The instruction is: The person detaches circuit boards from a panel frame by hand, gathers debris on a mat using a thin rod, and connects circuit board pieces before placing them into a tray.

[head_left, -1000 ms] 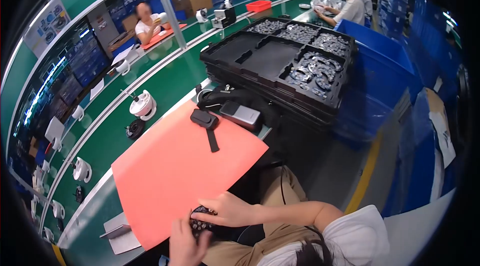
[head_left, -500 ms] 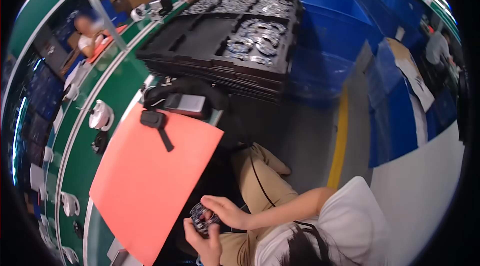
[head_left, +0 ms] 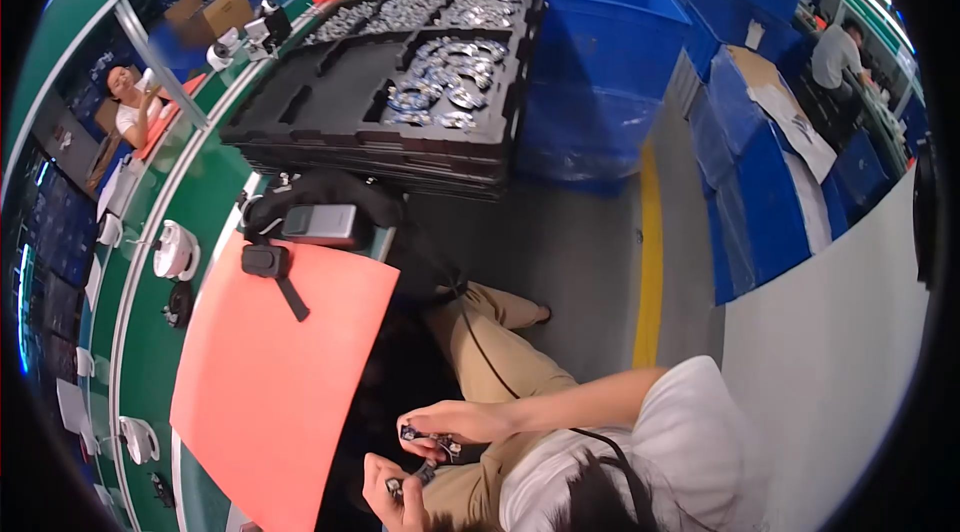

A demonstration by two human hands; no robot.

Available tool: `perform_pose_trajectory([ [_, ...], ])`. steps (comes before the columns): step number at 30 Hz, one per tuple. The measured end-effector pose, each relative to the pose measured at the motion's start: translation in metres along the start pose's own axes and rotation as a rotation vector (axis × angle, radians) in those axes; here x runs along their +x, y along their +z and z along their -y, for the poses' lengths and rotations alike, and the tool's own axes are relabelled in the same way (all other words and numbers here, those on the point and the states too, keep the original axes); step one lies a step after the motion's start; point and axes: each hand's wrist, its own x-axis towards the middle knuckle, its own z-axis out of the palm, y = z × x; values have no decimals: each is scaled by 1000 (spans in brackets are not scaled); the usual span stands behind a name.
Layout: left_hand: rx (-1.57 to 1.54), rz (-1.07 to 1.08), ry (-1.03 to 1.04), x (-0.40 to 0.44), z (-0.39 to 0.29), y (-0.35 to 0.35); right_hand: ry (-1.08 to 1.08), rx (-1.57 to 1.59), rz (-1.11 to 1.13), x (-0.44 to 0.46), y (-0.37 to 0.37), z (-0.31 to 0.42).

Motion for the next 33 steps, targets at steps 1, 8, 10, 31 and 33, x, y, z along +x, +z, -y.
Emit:
perform_pose_trajectory([
  [1,14,-54,-25,0,5,4,-115,-343,-57,-8,5,11],
  [8,-216,-34,50,24,6,7,-208,-1067,-192,-21,35,61],
  [10,-241,-122,-1,31,31,19,-277,-1156,-251,-18,38,96],
  [31,-580,-196,-354,24,85,14,-212,-1898,-892,-24,-62,397],
  [33,-524,-199,-369,20,90,16,-235,-1808,-937,-21,-61,392],
])
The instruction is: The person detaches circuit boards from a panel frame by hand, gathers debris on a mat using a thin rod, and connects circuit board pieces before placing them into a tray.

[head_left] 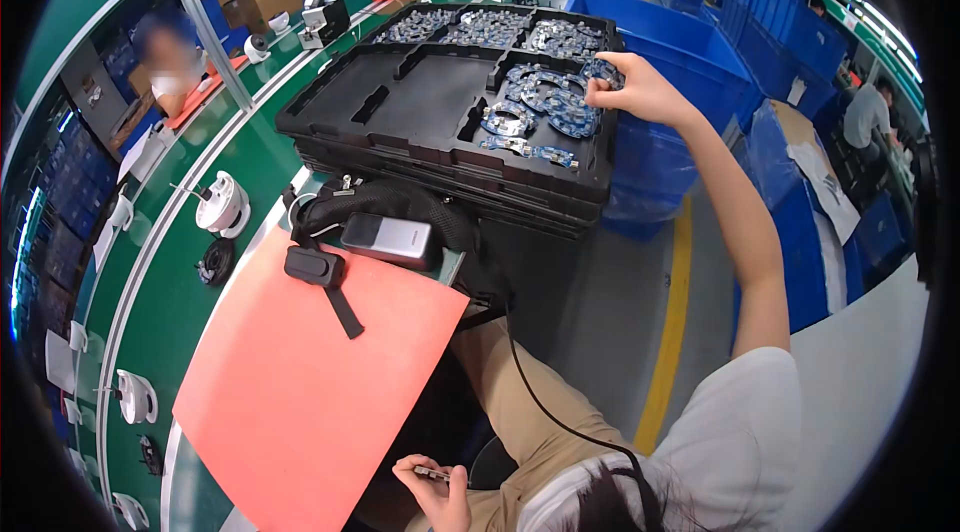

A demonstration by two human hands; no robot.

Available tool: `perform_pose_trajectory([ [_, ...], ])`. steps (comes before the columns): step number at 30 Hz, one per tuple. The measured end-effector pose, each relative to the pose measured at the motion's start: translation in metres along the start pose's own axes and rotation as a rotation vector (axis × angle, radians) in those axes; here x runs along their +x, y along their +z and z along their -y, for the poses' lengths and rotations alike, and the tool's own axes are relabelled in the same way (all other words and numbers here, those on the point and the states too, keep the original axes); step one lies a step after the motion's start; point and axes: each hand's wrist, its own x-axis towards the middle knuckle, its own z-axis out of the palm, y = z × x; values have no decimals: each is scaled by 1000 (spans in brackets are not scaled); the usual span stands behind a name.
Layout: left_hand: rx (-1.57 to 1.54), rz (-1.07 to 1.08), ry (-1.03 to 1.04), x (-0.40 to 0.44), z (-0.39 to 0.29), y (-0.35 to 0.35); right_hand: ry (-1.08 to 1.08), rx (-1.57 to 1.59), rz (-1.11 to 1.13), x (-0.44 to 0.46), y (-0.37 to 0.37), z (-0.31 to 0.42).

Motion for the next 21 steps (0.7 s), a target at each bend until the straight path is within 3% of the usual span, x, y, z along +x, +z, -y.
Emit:
perform_pose_trajectory([
  [5,11,-29,23,-1,7,-1,29,48,-93,-7,29,2],
  [6,7,-40,45,-1,8,0,87,2,21,-8,30,9],
  [7,6,-45,45,-3,7,0,-11,-94,-9,-8,34,1],
  [10,-24,-69,22,-6,2,1,-1,-193,3,-10,32,4],
  [12,11,-56,44,-8,2,0,-224,-257,8,-3,26,-6],
  [15,-1,-66,21,-10,4,-1,-242,-276,41,14,22,-10],
  [16,-3,-69,22,-10,4,0,-170,-154,-33,19,26,-4],
  [19,0,-76,-12,-11,0,4,-65,-195,39,43,34,17],
  [21,6,-85,-47,-13,-1,6,-109,-125,-7,62,43,13],
])
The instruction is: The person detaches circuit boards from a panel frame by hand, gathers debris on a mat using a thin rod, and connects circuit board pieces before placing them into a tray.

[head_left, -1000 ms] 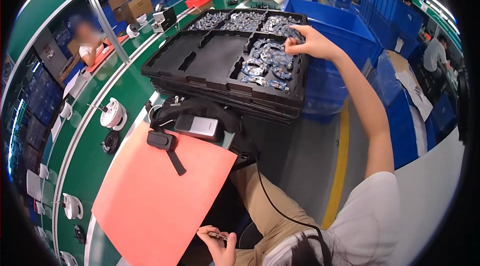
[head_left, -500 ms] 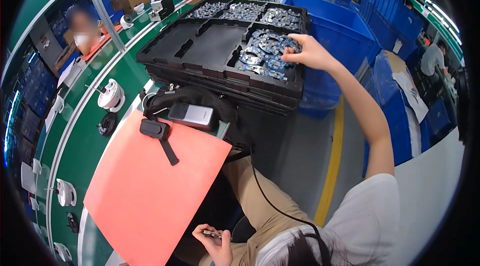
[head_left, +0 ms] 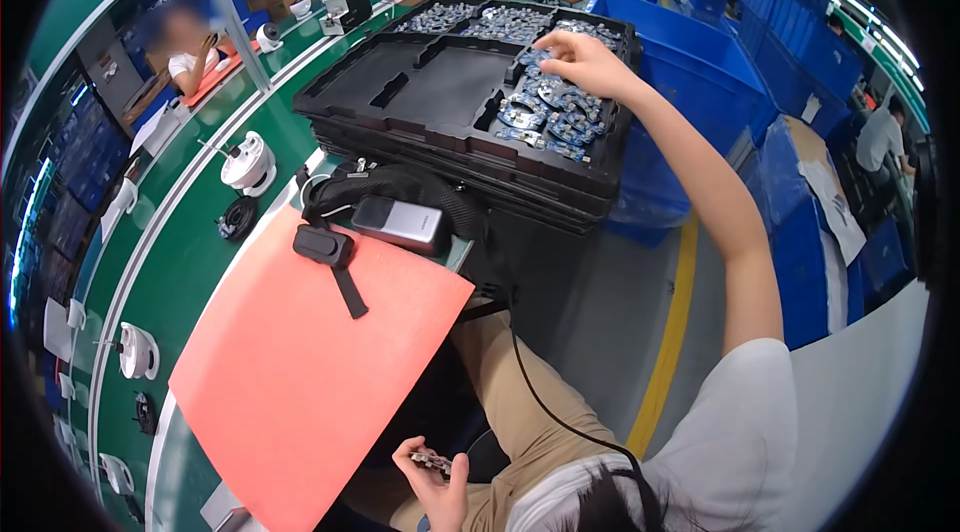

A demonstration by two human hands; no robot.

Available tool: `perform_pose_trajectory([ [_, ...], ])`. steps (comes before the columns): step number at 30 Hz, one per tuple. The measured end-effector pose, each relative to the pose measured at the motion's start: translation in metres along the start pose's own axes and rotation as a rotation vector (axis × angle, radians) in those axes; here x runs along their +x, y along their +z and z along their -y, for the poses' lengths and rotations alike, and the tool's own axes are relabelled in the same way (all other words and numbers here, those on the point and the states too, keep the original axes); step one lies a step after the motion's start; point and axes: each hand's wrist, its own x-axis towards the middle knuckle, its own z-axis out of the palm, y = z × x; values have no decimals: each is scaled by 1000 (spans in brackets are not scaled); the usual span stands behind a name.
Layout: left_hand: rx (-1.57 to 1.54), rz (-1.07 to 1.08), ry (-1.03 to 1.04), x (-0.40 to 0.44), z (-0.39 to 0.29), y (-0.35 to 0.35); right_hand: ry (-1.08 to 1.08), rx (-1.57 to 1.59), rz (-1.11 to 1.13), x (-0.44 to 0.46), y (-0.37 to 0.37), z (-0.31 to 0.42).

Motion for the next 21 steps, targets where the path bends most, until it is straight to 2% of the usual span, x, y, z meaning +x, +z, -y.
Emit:
perform_pose_trajectory([
  [2,-10,-5,-9,-3,2,0,37,70,-30,14,6,1],
  [4,-19,-4,-20,-4,3,0,-28,61,-45,33,11,-7],
  [10,-12,-20,14,-5,2,1,-133,11,140,66,40,-22],
  [12,-43,-35,3,-4,-2,2,-121,18,120,65,45,-19],
  [14,-68,-37,4,-1,-5,2,-213,-187,21,58,39,-10],
  [16,-93,-38,6,3,-8,1,-227,-205,-31,50,40,-8],
  [18,-134,-4,94,9,-12,2,-224,-93,-7,45,39,-8],
  [19,-228,-67,166,14,-16,9,-224,-94,-8,45,38,-9],
  [21,-195,-16,193,18,-22,11,-220,-248,147,44,36,-7],
])
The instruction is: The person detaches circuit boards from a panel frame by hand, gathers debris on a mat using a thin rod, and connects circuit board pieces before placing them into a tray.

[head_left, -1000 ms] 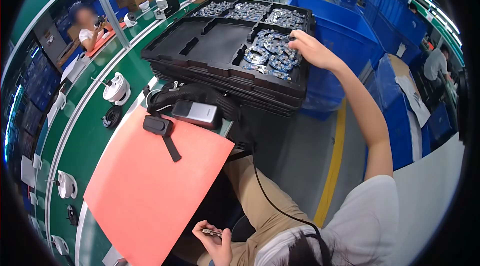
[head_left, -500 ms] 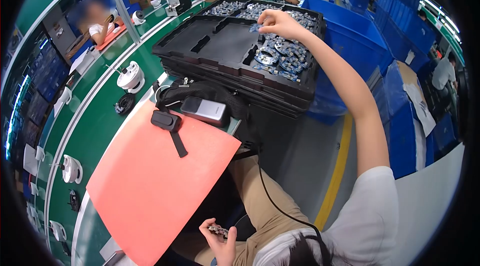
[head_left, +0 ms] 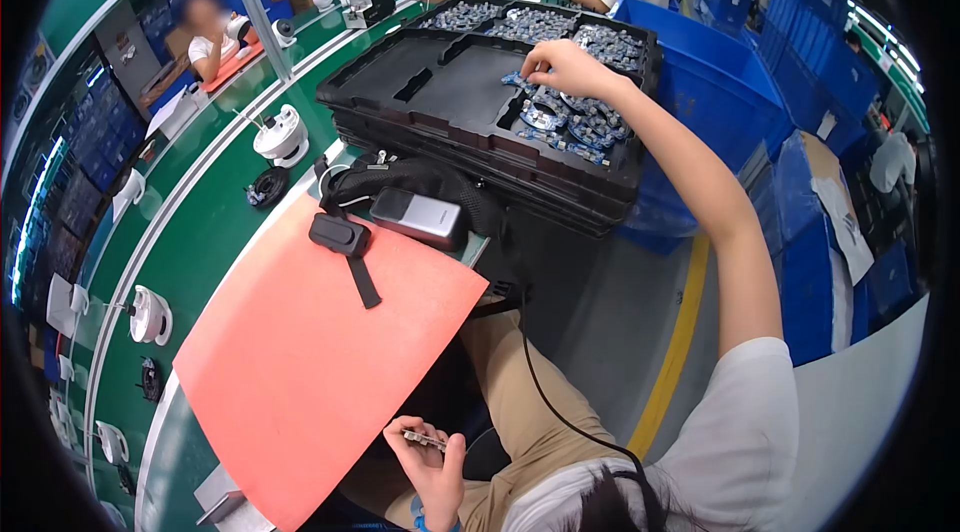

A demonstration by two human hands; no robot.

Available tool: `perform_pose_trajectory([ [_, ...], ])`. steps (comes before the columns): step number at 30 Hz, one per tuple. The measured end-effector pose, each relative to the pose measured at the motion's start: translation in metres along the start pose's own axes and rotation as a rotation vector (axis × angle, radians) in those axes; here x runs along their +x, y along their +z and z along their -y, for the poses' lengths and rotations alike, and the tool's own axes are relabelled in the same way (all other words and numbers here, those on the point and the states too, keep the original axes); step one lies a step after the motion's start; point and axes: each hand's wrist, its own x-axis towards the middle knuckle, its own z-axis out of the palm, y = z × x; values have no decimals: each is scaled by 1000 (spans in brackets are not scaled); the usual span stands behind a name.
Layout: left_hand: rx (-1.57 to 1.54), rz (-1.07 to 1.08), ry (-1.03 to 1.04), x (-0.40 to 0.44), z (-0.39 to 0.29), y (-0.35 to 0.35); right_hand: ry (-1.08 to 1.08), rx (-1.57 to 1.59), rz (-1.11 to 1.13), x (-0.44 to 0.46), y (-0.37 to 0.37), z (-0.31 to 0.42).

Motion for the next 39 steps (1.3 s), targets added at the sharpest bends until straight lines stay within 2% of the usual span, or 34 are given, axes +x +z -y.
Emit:
perform_pose_trajectory([
  [1,28,55,21,4,-3,3,-48,-24,2,-1,-2,3],
  [3,-21,29,44,10,-11,14,-152,-111,-111,-3,-3,12],
  [5,-139,37,69,14,-14,20,-271,65,-245,-14,-2,52],
  [7,-196,10,94,18,-17,26,-207,425,-72,-50,-10,134],
  [9,-253,-17,118,24,-20,35,-453,604,77,-88,6,185],
  [10,-299,-24,183,27,-21,41,-535,527,245,-108,6,210],
  [11,-345,-31,249,28,-23,46,-599,677,343,-128,20,225],
  [13,-269,-42,263,27,-29,58,-675,863,395,-163,47,247],
  [14,-191,-60,278,25,-33,62,-616,873,462,-173,52,253],
  [15,-273,-111,164,21,-39,66,-556,881,528,-180,55,257],
  [19,-214,-59,321,24,-36,71,-406,1122,443,-181,60,255],
  [20,-236,-23,340,26,-36,72,-367,1133,494,-179,58,255],
  [23,-140,-70,415,32,-33,71,-364,1050,471,-163,52,246],
  [24,-531,-2,146,36,-22,56,-358,932,346,-148,38,239],
  [25,-612,57,196,38,-23,55,-350,811,223,-129,20,229],
  [26,-538,42,186,39,-23,50,-335,737,-4,-109,21,212],
  [28,-464,24,176,39,-25,42,-136,687,-167,-67,15,164],
  [30,-259,-67,104,38,-26,36,53,564,-210,-23,3,103],
  [33,-208,-34,73,35,-21,28,262,418,-245,21,-2,28],
  [35,-191,-25,61,36,-18,31,306,284,-264,42,10,-8],
  [37,-167,-22,48,37,-19,34,253,195,-226,55,21,-19],
  [39,-135,9,45,36,-24,39,250,-22,-186,61,28,-29],
])
